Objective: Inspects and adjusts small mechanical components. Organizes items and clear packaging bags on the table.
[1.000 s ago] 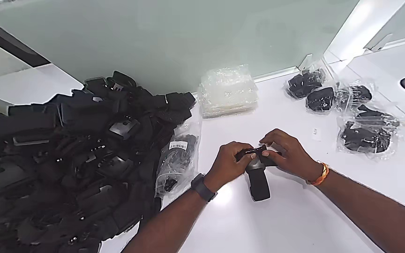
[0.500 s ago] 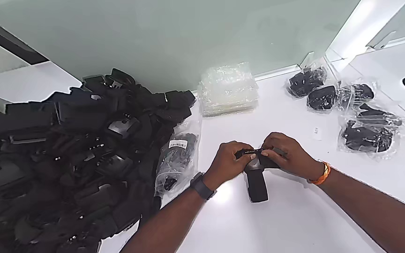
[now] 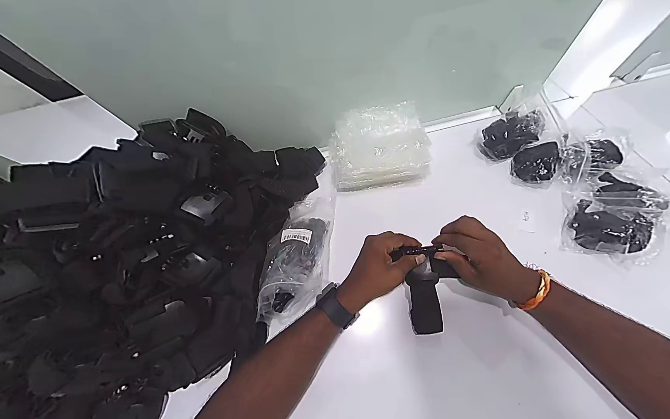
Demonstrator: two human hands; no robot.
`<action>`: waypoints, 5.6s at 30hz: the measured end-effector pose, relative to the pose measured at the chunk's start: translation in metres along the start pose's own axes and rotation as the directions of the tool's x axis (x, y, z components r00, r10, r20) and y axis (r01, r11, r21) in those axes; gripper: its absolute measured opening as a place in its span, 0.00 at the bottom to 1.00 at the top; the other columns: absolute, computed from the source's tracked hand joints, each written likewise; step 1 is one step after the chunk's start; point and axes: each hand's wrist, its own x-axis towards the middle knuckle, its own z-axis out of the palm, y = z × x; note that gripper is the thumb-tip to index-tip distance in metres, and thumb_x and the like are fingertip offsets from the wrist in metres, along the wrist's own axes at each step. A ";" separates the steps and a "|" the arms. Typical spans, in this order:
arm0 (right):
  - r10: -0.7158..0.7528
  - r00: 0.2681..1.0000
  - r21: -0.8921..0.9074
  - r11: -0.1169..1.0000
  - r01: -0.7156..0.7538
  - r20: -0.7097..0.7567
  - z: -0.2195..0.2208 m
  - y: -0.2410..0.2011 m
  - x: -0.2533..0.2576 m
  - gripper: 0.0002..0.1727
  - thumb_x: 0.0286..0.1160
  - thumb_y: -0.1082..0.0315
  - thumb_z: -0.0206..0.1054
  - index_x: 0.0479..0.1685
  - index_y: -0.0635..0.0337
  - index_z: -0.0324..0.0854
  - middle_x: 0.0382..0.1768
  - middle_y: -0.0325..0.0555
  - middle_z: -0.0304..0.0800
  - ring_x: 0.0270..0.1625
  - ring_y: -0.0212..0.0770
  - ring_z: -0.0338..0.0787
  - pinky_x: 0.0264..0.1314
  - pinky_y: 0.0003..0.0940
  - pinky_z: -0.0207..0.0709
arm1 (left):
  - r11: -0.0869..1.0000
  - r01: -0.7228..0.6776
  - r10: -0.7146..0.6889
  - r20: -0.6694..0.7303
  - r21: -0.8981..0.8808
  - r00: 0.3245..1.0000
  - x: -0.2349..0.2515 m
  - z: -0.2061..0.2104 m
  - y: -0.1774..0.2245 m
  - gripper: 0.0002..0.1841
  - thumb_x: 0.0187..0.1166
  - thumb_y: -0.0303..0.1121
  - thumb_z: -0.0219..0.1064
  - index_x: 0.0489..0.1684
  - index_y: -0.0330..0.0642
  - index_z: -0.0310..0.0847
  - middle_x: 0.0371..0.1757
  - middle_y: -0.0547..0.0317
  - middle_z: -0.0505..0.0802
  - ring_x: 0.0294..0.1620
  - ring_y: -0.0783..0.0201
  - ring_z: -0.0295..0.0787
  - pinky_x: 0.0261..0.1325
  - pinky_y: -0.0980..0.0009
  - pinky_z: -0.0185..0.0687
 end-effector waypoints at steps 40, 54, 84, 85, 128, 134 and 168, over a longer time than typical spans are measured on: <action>0.102 0.995 0.140 0.985 -0.102 0.002 0.003 0.001 -0.003 0.07 0.72 0.72 0.59 0.39 0.56 0.84 0.42 0.41 0.86 0.52 0.38 0.84 0.57 0.38 0.77 | 0.986 -0.048 0.053 -0.027 0.162 0.998 0.001 0.004 -0.004 0.13 0.80 0.42 0.71 0.48 0.44 0.95 0.42 0.60 0.95 0.46 0.71 0.91 0.55 0.70 0.86; 0.206 0.973 0.168 0.961 -0.221 0.101 0.005 0.003 -0.002 0.12 0.87 0.58 0.61 0.51 0.56 0.85 0.41 0.39 0.81 0.45 0.31 0.82 0.49 0.27 0.81 | 0.988 -0.033 0.039 -0.035 0.153 0.999 0.000 0.005 -0.003 0.12 0.80 0.43 0.72 0.47 0.45 0.94 0.42 0.61 0.95 0.44 0.72 0.90 0.53 0.71 0.86; 0.315 0.943 0.203 0.922 -0.330 0.103 0.004 0.007 -0.003 0.26 0.85 0.43 0.56 0.60 0.52 0.86 0.42 0.35 0.81 0.43 0.32 0.80 0.47 0.37 0.77 | 0.982 -0.071 0.075 -0.017 0.175 0.997 0.001 0.005 -0.005 0.13 0.82 0.42 0.70 0.50 0.43 0.93 0.44 0.60 0.95 0.47 0.70 0.90 0.55 0.70 0.86; 0.322 0.941 0.184 0.924 -0.337 0.103 0.003 0.007 -0.003 0.24 0.88 0.46 0.52 0.54 0.51 0.88 0.40 0.34 0.82 0.43 0.32 0.82 0.48 0.39 0.77 | 0.982 -0.072 0.076 -0.018 0.177 0.997 0.001 0.004 -0.005 0.13 0.82 0.42 0.70 0.50 0.43 0.93 0.44 0.60 0.95 0.47 0.70 0.90 0.55 0.70 0.86; 0.310 0.945 0.209 0.922 -0.327 0.109 0.007 0.009 -0.003 0.19 0.88 0.50 0.58 0.53 0.53 0.90 0.41 0.38 0.85 0.45 0.32 0.84 0.53 0.34 0.80 | 0.981 -0.067 0.074 -0.036 0.181 0.997 0.002 0.004 -0.003 0.13 0.81 0.40 0.70 0.50 0.41 0.93 0.45 0.56 0.95 0.47 0.69 0.91 0.56 0.70 0.86; 0.259 0.964 0.240 0.934 -0.267 0.063 0.004 0.004 -0.002 0.21 0.80 0.50 0.66 0.61 0.55 0.83 0.48 0.42 0.83 0.52 0.34 0.81 0.58 0.33 0.77 | 0.977 -0.099 0.110 -0.048 0.191 0.993 0.002 0.004 -0.003 0.12 0.80 0.38 0.70 0.50 0.40 0.93 0.45 0.55 0.95 0.46 0.67 0.90 0.55 0.70 0.85; 0.262 0.962 0.143 0.952 -0.272 0.082 0.006 0.007 -0.002 0.23 0.88 0.45 0.53 0.56 0.50 0.86 0.55 0.41 0.88 0.63 0.40 0.82 0.68 0.49 0.69 | 0.973 -0.121 0.132 -0.048 0.195 0.990 0.002 0.004 -0.004 0.12 0.81 0.38 0.70 0.49 0.41 0.93 0.45 0.56 0.96 0.48 0.67 0.90 0.57 0.70 0.85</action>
